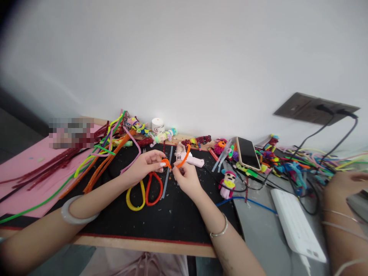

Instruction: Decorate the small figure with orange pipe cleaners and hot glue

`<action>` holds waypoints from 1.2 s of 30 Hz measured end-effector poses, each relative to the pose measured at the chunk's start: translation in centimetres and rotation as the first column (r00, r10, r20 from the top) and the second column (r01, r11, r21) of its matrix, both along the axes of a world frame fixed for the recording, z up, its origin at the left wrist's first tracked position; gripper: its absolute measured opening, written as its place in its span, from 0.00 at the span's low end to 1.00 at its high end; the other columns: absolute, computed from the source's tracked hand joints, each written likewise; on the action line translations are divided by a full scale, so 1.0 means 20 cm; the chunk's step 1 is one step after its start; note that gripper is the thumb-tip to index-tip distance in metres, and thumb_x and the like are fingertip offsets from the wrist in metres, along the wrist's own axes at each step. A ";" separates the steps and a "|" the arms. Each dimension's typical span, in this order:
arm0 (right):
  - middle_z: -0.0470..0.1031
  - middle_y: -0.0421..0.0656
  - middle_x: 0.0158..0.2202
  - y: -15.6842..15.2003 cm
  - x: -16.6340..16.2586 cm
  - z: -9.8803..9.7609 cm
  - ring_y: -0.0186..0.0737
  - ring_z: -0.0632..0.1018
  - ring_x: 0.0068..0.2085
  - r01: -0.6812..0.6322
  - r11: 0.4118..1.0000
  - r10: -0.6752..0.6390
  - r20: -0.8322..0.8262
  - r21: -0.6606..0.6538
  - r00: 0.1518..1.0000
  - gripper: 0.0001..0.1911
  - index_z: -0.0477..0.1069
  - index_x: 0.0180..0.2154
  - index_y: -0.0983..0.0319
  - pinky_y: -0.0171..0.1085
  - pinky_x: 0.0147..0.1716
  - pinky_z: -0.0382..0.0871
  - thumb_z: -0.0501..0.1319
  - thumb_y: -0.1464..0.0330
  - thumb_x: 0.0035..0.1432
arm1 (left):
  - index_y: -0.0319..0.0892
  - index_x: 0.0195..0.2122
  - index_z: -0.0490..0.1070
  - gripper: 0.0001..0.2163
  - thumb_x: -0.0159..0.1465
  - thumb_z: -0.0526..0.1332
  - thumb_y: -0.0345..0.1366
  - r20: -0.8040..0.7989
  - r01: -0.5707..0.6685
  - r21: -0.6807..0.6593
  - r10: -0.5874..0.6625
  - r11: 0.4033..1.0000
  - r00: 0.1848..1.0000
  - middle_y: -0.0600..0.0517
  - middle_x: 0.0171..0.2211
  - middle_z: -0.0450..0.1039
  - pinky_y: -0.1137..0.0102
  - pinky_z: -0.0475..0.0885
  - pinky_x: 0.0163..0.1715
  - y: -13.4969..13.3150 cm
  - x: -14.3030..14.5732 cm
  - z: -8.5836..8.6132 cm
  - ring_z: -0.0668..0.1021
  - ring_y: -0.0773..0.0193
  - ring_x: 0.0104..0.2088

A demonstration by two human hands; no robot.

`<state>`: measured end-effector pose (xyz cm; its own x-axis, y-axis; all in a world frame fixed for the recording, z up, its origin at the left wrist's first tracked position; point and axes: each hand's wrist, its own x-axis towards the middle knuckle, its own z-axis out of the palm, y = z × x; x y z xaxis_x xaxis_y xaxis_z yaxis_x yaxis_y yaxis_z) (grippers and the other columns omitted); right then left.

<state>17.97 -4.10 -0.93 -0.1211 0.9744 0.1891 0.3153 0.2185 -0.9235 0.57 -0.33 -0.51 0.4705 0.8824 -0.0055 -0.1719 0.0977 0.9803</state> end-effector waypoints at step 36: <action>0.72 0.41 0.20 0.03 0.02 -0.05 0.29 0.62 0.19 0.054 0.995 -0.061 -0.083 -0.086 0.995 0.12 0.79 0.36 0.63 0.30 0.17 0.53 0.60 0.65 0.53 | 0.38 0.36 0.67 0.12 0.52 0.64 0.33 -0.113 -0.084 0.119 0.097 0.989 0.989 0.57 0.22 0.70 0.73 0.70 0.27 -0.01 0.00 0.01 0.74 0.70 0.22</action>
